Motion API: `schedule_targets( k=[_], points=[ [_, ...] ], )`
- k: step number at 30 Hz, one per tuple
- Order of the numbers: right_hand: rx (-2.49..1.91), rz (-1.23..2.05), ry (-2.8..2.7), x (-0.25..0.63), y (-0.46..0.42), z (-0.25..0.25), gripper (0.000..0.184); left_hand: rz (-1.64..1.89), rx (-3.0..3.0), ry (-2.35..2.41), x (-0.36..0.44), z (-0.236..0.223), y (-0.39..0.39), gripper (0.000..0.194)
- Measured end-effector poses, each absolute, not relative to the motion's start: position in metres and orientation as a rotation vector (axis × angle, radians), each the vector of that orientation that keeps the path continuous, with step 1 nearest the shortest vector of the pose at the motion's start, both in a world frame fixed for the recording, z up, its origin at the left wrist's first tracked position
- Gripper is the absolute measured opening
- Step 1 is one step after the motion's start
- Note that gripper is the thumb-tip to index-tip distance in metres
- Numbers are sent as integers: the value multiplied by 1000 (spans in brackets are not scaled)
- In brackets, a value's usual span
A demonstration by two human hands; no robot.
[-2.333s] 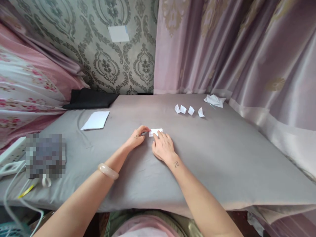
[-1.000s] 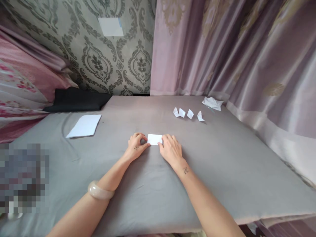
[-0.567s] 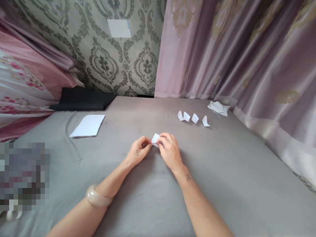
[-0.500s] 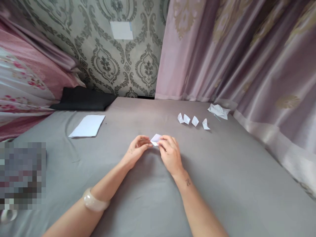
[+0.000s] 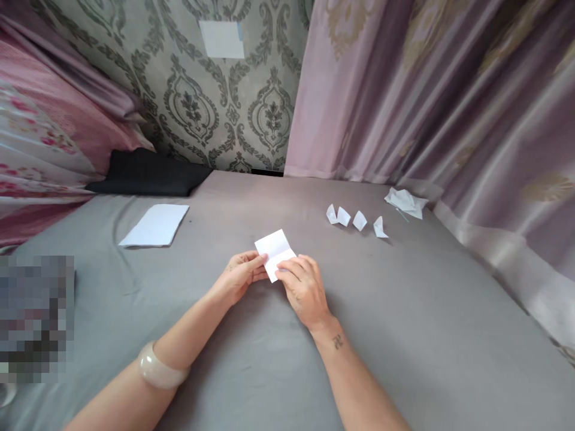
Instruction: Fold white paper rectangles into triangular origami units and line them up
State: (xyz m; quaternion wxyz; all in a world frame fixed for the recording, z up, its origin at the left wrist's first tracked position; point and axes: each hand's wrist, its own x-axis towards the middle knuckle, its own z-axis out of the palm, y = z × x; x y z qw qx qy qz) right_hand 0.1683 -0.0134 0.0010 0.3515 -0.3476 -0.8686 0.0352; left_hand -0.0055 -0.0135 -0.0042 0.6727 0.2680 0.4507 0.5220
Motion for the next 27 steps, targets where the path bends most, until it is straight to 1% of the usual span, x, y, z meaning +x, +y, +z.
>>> schedule_targets(
  k=[6,11,16,19,21,23,25,27],
  points=[
    [-899,79,-2286,169,-9,-5,22,1211,606,1161,-13,3,-11,25],
    [-877,155,-2310,169,-7,-7,22,1210,769,1381,-18,0,-7,21],
    [-843,227,-2387,169,-7,-10,21,1114,1175,1783,-24,-8,-9,29],
    [-877,283,-2426,170,-9,-14,22,1116,1598,2001,-27,-6,-15,24],
    [-912,313,-2414,169,-9,-16,21,1067,1906,1909,-27,-3,-20,27],
    [-937,337,-2395,168,-10,-17,20,924,2135,1688,-25,-2,-27,32],
    [-942,358,-2390,168,-11,-16,19,782,2233,1560,-22,-2,-33,37],
    [-934,365,-2390,168,-12,-14,19,690,2262,1594,-19,-4,-39,37]
  ],
)
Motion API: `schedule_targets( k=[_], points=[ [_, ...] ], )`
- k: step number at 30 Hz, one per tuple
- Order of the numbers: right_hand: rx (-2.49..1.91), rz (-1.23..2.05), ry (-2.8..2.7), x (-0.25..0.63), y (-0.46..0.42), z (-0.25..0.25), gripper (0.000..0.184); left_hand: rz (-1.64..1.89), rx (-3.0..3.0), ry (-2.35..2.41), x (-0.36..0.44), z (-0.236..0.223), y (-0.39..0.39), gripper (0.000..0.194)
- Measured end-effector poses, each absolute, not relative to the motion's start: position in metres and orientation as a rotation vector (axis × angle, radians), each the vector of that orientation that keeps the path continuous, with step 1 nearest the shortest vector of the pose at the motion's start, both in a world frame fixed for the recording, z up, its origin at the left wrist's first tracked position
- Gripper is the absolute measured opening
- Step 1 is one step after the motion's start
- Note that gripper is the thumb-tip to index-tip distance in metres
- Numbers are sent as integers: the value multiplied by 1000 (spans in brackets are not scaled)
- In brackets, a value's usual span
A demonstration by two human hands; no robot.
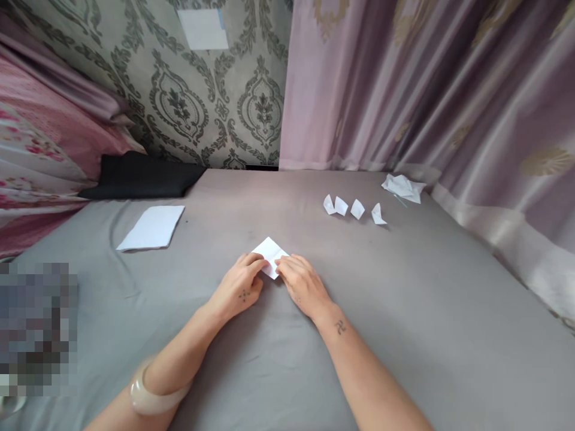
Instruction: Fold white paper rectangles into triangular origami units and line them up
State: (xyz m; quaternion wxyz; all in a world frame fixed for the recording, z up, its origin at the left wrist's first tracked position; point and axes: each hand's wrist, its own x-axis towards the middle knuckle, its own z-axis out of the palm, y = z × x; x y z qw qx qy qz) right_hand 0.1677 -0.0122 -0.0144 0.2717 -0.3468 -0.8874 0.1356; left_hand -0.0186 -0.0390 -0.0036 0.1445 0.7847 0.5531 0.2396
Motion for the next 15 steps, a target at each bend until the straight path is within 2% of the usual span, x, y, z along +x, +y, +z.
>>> schedule_targets(
  k=[6,10,15],
  points=[
    [-1056,410,-2378,171,-18,-7,17,689,2166,1730,-13,-2,-45,21],
    [-1214,429,-2349,171,-17,-7,24,785,2165,1731,-12,-7,-45,17],
    [-1277,532,-2231,169,-12,-13,19,905,2138,1737,-12,-18,-46,14]
  ],
)
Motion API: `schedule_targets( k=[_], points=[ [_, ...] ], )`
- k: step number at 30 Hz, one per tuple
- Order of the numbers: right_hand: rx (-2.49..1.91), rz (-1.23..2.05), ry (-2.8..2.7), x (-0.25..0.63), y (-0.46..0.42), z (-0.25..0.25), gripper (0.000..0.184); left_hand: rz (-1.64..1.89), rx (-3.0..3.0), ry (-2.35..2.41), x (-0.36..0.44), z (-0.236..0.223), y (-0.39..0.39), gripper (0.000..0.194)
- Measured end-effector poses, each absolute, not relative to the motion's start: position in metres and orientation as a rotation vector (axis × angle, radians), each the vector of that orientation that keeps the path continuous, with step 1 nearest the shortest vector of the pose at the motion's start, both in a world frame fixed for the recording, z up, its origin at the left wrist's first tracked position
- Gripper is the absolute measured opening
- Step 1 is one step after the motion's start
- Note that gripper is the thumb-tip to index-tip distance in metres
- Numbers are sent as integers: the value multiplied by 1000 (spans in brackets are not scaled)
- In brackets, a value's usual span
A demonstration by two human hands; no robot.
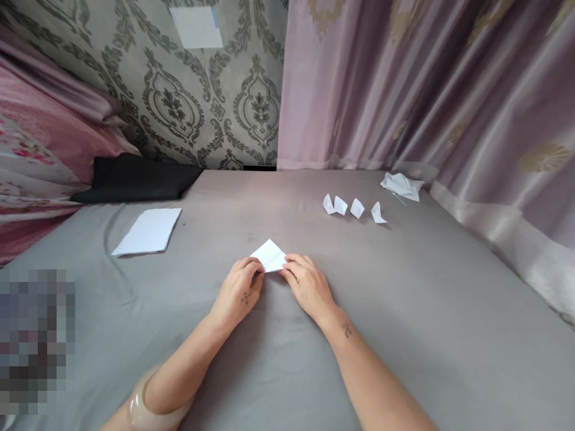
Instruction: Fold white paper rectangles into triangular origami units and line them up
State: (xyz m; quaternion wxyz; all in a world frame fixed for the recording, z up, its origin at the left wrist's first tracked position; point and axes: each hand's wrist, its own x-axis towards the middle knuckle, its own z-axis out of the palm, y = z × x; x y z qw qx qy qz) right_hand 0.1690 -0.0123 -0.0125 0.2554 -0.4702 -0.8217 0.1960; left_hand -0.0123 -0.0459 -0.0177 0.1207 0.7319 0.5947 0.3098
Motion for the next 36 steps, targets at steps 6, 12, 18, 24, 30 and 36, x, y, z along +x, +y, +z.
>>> schedule_targets(
  k=[6,12,18,24,30,36],
  points=[
    [-1350,644,-2051,164,-12,-14,19,956,2062,1725,-13,-21,-46,15],
    [-1408,602,-2017,158,-11,-15,19,1036,2033,1746,-9,-20,-48,14],
    [-1491,447,-2021,152,-10,-18,19,1006,2002,1794,-7,-19,-46,16],
    [-1529,364,-2053,147,-10,-18,20,994,1966,1825,-6,-19,-43,13],
    [-1532,368,-2073,147,-10,-17,19,985,1927,1820,-7,-19,-43,9],
    [-1549,317,-2109,145,-9,-18,19,989,1929,1816,-8,-22,-42,8]
  ],
)
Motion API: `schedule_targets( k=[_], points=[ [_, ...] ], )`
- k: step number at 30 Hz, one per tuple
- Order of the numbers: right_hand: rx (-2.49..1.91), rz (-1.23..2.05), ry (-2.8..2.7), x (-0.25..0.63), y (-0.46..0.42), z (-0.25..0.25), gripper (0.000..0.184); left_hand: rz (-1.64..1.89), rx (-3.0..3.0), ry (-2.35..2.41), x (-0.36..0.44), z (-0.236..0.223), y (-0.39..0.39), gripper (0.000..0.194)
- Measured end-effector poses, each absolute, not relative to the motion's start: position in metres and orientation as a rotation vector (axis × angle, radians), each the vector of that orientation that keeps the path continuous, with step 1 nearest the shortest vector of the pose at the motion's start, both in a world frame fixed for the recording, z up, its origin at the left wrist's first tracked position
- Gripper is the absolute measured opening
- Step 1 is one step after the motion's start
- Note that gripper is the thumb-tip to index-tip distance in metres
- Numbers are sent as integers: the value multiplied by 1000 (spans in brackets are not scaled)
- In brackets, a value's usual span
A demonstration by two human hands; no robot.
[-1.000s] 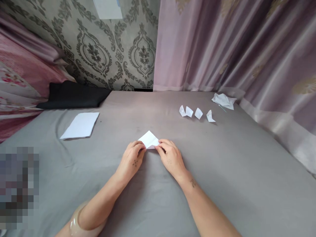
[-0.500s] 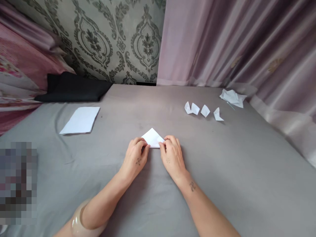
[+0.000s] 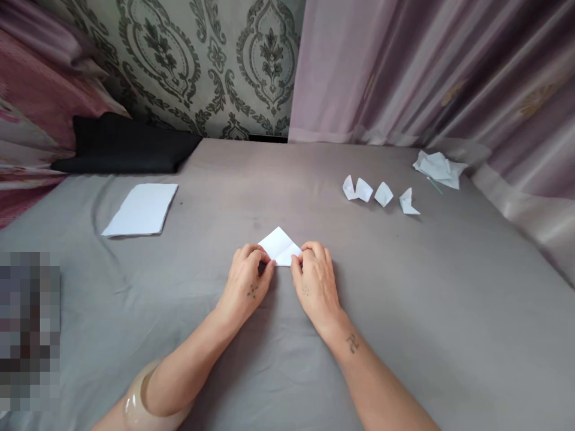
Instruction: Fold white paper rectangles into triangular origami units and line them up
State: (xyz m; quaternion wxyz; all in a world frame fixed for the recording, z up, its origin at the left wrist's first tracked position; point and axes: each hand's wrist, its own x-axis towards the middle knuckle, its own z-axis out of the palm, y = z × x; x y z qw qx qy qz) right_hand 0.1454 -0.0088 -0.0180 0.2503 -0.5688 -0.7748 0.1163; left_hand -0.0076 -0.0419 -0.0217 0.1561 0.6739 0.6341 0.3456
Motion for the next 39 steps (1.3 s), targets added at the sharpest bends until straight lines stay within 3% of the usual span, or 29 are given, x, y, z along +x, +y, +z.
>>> schedule_targets(
  k=[39],
  points=[
    [-1672,188,-2199,139,-9,-13,19,846,1714,1943,-10,-15,-36,7]
  ],
)
